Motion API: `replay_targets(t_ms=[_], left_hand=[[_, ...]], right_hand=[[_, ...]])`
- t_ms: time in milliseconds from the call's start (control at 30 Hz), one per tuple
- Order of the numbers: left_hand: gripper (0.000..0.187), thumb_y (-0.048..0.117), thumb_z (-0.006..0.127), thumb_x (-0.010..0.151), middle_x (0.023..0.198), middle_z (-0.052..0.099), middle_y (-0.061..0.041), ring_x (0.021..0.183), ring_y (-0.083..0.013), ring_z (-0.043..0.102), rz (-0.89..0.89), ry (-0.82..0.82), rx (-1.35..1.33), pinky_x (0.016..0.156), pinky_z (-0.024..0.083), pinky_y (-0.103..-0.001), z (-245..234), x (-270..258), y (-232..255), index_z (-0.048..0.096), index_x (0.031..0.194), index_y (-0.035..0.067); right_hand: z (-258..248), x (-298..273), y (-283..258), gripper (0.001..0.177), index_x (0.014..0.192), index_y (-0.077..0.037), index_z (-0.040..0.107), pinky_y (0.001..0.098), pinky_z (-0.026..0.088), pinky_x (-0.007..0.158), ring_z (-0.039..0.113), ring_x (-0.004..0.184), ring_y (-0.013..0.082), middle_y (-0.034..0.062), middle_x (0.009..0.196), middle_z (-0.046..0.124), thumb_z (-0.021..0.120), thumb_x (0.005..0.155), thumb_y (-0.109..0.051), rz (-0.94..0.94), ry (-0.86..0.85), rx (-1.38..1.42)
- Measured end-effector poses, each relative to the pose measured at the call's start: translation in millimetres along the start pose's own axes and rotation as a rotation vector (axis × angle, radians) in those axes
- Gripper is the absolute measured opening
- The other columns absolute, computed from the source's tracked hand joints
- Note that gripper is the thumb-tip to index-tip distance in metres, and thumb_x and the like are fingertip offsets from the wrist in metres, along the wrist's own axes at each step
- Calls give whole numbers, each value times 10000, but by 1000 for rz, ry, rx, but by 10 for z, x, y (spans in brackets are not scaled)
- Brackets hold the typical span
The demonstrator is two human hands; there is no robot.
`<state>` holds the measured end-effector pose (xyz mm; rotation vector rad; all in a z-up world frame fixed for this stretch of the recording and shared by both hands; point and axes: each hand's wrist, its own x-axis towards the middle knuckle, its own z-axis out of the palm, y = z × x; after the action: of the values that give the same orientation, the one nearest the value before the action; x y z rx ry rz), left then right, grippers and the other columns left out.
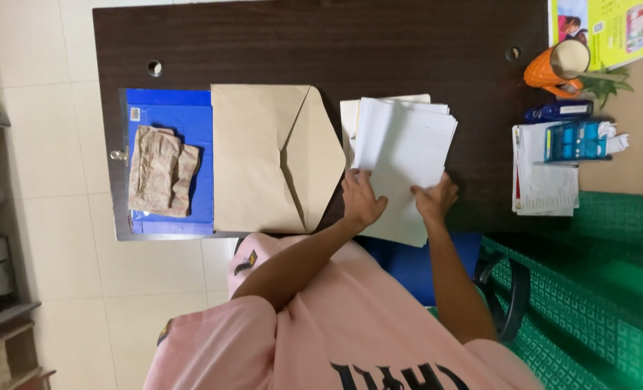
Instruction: Cleaning and organizing office folders and papers at a desk.
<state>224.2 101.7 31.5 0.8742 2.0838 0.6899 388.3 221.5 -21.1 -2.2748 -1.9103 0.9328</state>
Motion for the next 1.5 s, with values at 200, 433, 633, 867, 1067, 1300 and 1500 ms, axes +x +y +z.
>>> replay_targets(t_ms=[200,433,633,867,1067,1300,1500], left_hand=[[545,146,738,759,1491,306,-278,1311,-514,351,163,62,37,1043,420,-581,-141,-64,83,549,1264,68],[607,182,741,762,1436,363,-275,1260,-492,410,33,41,-57,1041,430,-550,-9,73,-199,505,1306,49],[619,175,701,783,1312,480,-271,1173,-435,523,8,10,-110,1009,481,-488,-114,13,-216,477,1328,-16],[532,92,667,795,1285,499,-250,1120,-424,509,141,59,-98,978,471,-499,-246,-150,3,508,1292,-9],[650,146,689,812,1345,432,-264,1192,-446,450,35,30,-55,1039,436,-521,-94,-42,-190,446,1399,10],[970,247,733,811,1458,279,-289,1298,-482,358,-138,-135,-9,1091,395,-545,111,80,-447,171,1573,35],[1042,314,763,809,1464,283,-295,1322,-476,371,-116,-97,-3,1141,371,-514,324,226,-689,137,1575,-16]], right_hand=[[-35,39,-22,968,1534,-100,399,567,377,1123,381,1342,422,250,1456,400,909,720,-223,14,-9,50],[88,126,216,978,1503,-61,416,565,378,1108,402,1303,427,266,1432,407,931,694,-254,-61,31,38],[105,115,231,975,1498,-63,409,582,365,1078,382,1303,438,272,1444,388,932,702,-271,-66,43,69],[111,125,260,971,1496,-91,427,571,362,1109,399,1309,430,265,1434,411,934,690,-280,-91,63,68],[280,148,420,995,1521,-63,385,588,341,1104,401,1266,450,296,1390,412,930,735,-335,-227,169,24],[281,111,392,1038,1574,-30,303,601,362,1008,372,1249,485,320,1443,349,887,776,-344,-180,164,-59],[-115,14,37,1009,1507,-67,382,579,361,1088,390,1325,420,261,1456,403,941,704,-314,-46,23,12]])
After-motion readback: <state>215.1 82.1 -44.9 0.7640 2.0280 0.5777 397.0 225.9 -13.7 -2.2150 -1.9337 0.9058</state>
